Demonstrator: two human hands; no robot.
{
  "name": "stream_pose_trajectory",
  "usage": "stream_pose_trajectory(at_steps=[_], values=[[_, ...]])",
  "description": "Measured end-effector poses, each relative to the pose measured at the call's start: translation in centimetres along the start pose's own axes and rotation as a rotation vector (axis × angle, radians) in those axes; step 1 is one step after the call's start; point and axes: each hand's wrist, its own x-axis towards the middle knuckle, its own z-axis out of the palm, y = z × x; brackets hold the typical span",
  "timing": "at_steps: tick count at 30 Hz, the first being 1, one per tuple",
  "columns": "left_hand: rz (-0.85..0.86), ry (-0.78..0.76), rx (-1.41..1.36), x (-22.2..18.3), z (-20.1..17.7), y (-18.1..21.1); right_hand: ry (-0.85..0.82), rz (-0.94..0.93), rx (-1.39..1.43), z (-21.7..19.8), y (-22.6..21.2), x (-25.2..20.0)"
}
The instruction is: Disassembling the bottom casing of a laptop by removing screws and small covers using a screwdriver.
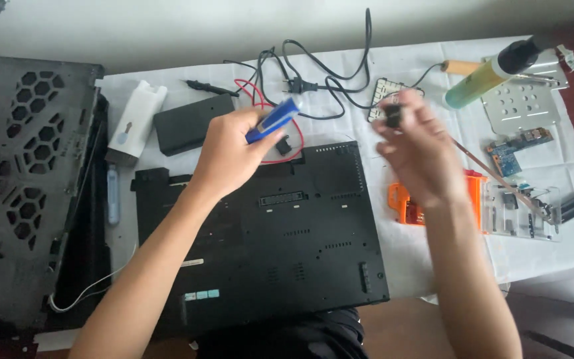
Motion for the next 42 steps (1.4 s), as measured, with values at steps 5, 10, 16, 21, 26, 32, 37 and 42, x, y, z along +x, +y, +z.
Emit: stream_pose_trajectory(at_steps=[5, 10, 16, 21, 26, 32, 37, 42], values=[[0.223, 0.113, -0.353, 0.1, 0.6, 6.3, 0.045, 0.045, -0.123, 1.6, 3.0, -0.3], [0.384, 0.219, -0.238, 0.3, 2.3, 7.8, 0.026, 0.020, -0.077, 1.0, 4.1, -1.1], [0.488, 0.278, -0.192, 0.7, 4.4, 7.6, 0.101, -0.048, 0.071, 1.1, 5.6, -3.3], [0.531, 0.258, -0.252, 1.0, 4.3, 11.2, 0.186, -0.079, 0.161, 4.7, 4.4, -3.9], [0.269, -0.544, 0.037, 4.4, 9.2, 14.7, 0.179, -0.093, 0.143, 4.3, 4.5, -3.5], [0.292, -0.641, 0.158, 7.0, 16.5, 13.1, 0.154, -0.092, 0.125, 2.8, 5.1, -3.8], [0.314, -0.670, 0.201, 7.2, 13.1, 14.0, 0.130, -0.094, 0.101, 2.0, 5.3, -3.6], [0.307, -0.426, 0.148, 6.7, 3.9, 14.3, 0.085, -0.077, 0.078, 1.9, 6.0, -3.1]])
